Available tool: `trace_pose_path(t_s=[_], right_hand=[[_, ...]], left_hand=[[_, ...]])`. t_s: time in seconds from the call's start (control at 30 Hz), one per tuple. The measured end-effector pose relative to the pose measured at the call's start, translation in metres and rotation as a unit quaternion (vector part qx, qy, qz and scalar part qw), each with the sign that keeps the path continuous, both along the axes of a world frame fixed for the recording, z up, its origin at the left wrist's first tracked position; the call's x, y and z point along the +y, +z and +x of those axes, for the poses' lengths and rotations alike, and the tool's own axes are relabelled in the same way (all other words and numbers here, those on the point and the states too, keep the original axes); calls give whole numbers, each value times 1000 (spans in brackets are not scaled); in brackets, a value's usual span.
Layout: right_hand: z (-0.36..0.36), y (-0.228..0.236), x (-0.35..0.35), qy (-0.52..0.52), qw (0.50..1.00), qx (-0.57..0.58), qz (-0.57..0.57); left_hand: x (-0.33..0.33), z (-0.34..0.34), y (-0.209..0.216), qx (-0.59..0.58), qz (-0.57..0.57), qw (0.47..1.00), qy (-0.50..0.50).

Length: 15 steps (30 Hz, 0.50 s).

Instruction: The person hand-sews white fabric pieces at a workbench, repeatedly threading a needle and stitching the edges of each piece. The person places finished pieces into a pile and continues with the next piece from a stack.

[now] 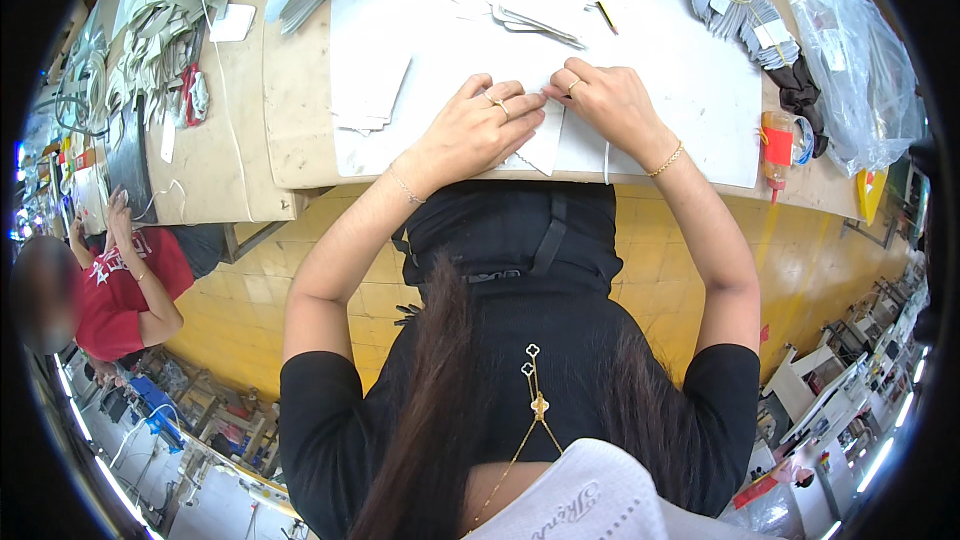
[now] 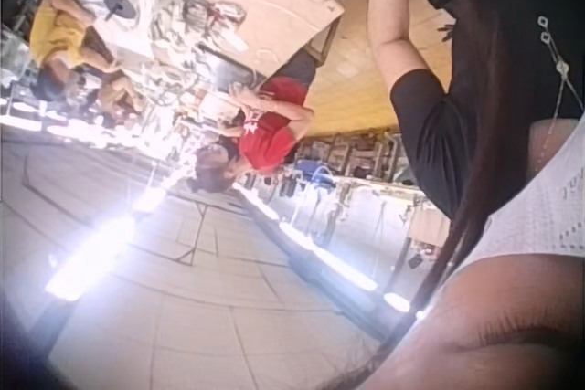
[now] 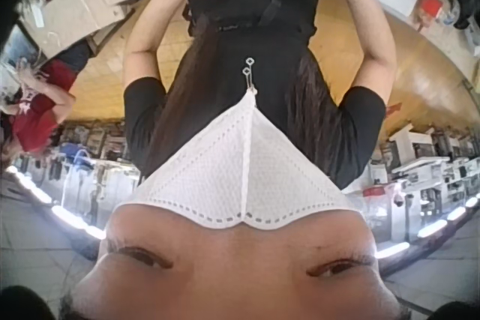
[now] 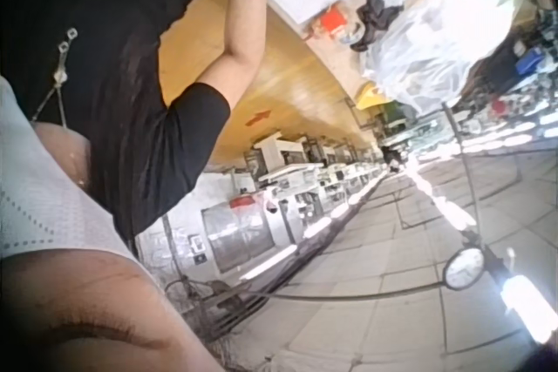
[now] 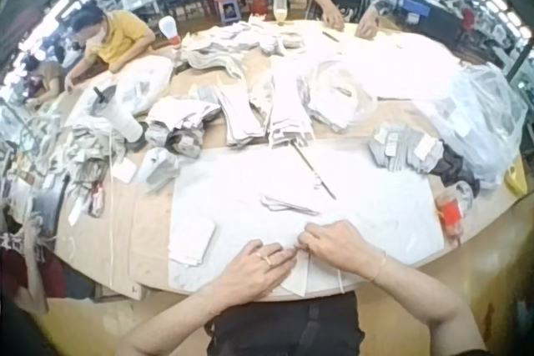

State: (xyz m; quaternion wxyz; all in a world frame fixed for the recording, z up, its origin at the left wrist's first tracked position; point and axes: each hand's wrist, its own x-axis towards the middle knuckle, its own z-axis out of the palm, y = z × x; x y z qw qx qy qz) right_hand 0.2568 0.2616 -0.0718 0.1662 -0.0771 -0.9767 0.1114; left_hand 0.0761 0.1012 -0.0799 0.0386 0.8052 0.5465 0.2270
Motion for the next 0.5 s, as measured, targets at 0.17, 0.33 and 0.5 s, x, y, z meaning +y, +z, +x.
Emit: trace_pose_path(t_s=[0.17,0.33,0.5], right_hand=[[21,4,-9,-23,1000,-4,-10],[41,7,-20,-31,999,-16,6],[43,4,-24,-34,998,-30,38]], left_hand=[[-3,1,-2,-21,-9,999,23],[-2,-1,-4,-43,-21,998,29],[-1,-2,-3,-60,-36,997,27]])
